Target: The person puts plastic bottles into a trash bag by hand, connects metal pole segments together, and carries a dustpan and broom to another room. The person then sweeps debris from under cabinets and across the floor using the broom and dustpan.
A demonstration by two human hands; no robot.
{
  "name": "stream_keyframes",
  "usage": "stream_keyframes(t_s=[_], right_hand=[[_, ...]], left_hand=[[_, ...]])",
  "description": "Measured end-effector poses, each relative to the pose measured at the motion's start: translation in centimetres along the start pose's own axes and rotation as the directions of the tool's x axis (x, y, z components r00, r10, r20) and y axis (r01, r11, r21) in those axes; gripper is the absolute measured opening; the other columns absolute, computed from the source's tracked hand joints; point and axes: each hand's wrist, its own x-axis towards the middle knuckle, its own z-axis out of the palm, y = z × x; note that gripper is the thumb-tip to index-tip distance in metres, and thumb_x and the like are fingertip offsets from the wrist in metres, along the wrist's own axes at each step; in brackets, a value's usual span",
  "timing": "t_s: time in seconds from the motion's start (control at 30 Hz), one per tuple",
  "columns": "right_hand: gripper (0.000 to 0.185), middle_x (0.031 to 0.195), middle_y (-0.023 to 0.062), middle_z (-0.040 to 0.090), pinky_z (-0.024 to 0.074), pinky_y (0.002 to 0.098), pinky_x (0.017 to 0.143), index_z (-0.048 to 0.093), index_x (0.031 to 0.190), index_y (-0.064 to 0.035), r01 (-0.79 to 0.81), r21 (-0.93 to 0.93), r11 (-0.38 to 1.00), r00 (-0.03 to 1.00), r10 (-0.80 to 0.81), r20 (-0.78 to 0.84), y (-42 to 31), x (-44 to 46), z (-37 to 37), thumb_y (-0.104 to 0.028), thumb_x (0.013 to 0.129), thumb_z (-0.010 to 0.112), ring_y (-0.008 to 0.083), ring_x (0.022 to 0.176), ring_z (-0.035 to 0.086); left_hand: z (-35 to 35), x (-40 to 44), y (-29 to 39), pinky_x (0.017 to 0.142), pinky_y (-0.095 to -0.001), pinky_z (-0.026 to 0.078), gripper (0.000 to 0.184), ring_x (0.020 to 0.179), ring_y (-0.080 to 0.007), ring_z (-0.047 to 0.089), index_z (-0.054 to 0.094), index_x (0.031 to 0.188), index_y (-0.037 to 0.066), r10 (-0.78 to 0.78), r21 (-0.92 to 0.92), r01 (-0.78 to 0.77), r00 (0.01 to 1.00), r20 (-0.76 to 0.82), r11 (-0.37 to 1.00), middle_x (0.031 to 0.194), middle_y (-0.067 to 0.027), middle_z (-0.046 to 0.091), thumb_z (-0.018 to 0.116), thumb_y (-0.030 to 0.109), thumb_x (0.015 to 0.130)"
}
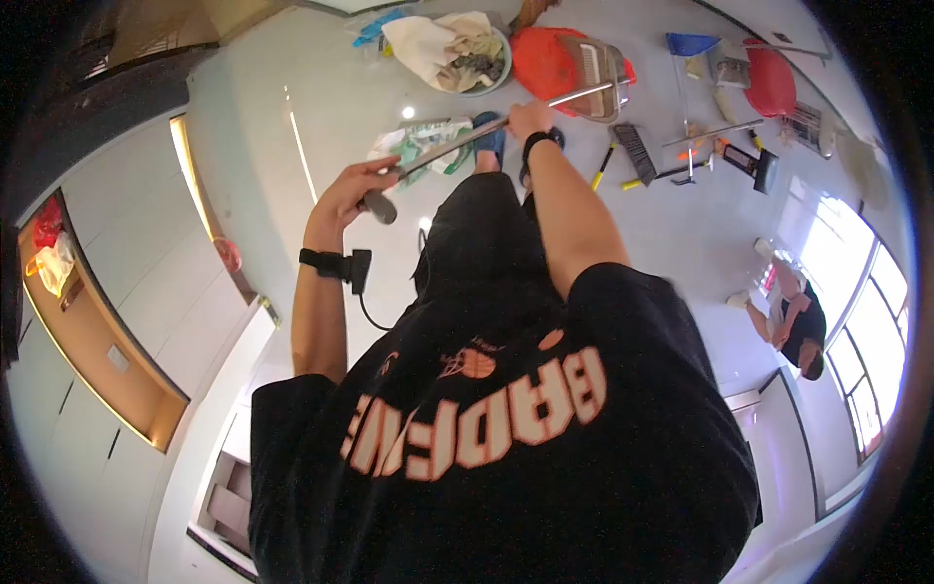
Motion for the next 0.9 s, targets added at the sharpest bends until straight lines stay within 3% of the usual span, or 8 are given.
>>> stream_keyframes(t_s=[0.33,0.4,0.47,0.57,0.67,0.73,0.8,0.9], right_hand=[[0.024,0.055,0.0160,0.060,0.0454,0.0304,0.036,0.058,0.064,0.0084,0.043,0.184,0.982,0.989,-0.015,-0.150,2.1,1.7,1.2,-0.011,0.078,0.056,0.0182,0.043,0.059],[0.027,0.054,0.0139,0.059,0.0428,0.0300,0.036,0.055,0.058,0.0034,0.167,-0.099,0.981,0.980,-0.177,-0.096,5.3,3.8,2.4,-0.012,0.080,0.052,0.0183,0.042,0.058],[0.037,0.051,0.0119,0.059,0.0380,0.0308,0.037,0.053,0.050,-0.0028,-0.062,0.245,0.967,0.998,0.063,0.004,3.1,2.9,-0.1,-0.015,0.084,0.046,0.0191,0.040,0.055],[0.033,0.060,0.0161,0.061,0.0464,0.0293,0.040,0.042,0.090,0.0175,-0.058,0.132,0.990,0.997,0.063,-0.035,5.4,2.1,1.3,-0.014,0.083,0.050,0.0209,0.045,0.060],[0.050,0.068,0.0207,0.061,0.0506,0.0310,0.042,0.027,0.104,0.0226,-0.090,0.172,0.981,0.991,0.105,-0.081,7.4,2.2,1.9,-0.013,0.082,0.054,0.0230,0.049,0.062],[0.060,0.075,0.0239,0.061,0.0527,0.0323,0.043,0.018,0.110,0.0237,-0.067,0.175,0.982,0.989,0.088,-0.117,8.1,1.4,1.7,-0.012,0.081,0.057,0.0246,0.052,0.064],[0.062,0.080,0.0246,0.060,0.0535,0.0315,0.045,0.020,0.112,0.0223,-0.114,0.163,0.980,0.986,0.131,-0.101,8.9,1.4,1.0,-0.011,0.078,0.059,0.0253,0.052,0.064],[0.065,0.082,0.0252,0.061,0.0553,0.0329,0.052,0.019,0.115,0.0225,-0.124,0.149,0.981,0.979,0.145,-0.144,8.6,1.5,0.1,-0.011,0.078,0.059,0.0296,0.058,0.065]], left_hand=[[-2.2,4.5,-5.0,0.057,-0.0210,0.038,0.052,0.067,-0.0056,0.045,0.055,0.128,0.004,-0.095,0.077,0.091,0.994,0.056,0.993,0.092,0.0023,0.060,0.071,0.017,0.080],[-2.9,6.3,-7.6,0.061,-0.0220,0.040,0.055,0.072,-0.0066,0.047,0.054,0.129,0.004,-0.136,0.124,0.129,0.989,0.050,0.984,0.092,0.0024,0.059,0.071,0.022,0.080],[-0.9,4.2,-3.1,0.063,-0.0232,0.043,0.055,0.071,-0.0071,0.050,0.055,0.129,0.008,-0.116,0.292,0.100,0.993,0.038,0.951,0.091,0.0021,0.059,0.072,0.025,0.079],[0.9,1.4,-1.8,0.056,-0.0283,0.047,0.050,0.065,-0.0096,0.053,0.057,0.127,0.014,-0.156,0.561,0.104,0.987,0.046,0.821,0.082,-0.0009,0.060,0.069,0.023,0.079],[2.6,4.1,-2.2,0.047,-0.0293,0.045,0.049,0.058,-0.0122,0.053,0.057,0.126,0.012,0.135,0.688,-0.252,0.966,0.220,0.681,0.079,-0.0028,0.060,0.066,0.022,0.079],[3.8,3.3,-3.9,0.065,-0.0357,0.052,0.045,0.074,-0.0240,0.064,0.058,0.121,0.009,-0.073,0.790,-0.027,0.993,0.091,0.612,0.083,-0.0130,0.065,0.063,0.020,0.078],[4.4,4.9,-7.3,0.077,-0.0406,0.050,0.040,0.087,-0.0344,0.064,0.060,0.113,0.008,0.138,0.879,-0.148,0.986,0.094,0.454,0.090,-0.0214,0.065,0.064,0.026,0.078],[7.8,2.4,-4.2,0.082,-0.0433,0.050,0.035,0.096,-0.0380,0.062,0.061,0.103,0.007,0.249,0.905,-0.009,0.963,-0.107,0.424,0.096,-0.0199,0.066,0.065,0.029,0.076]])
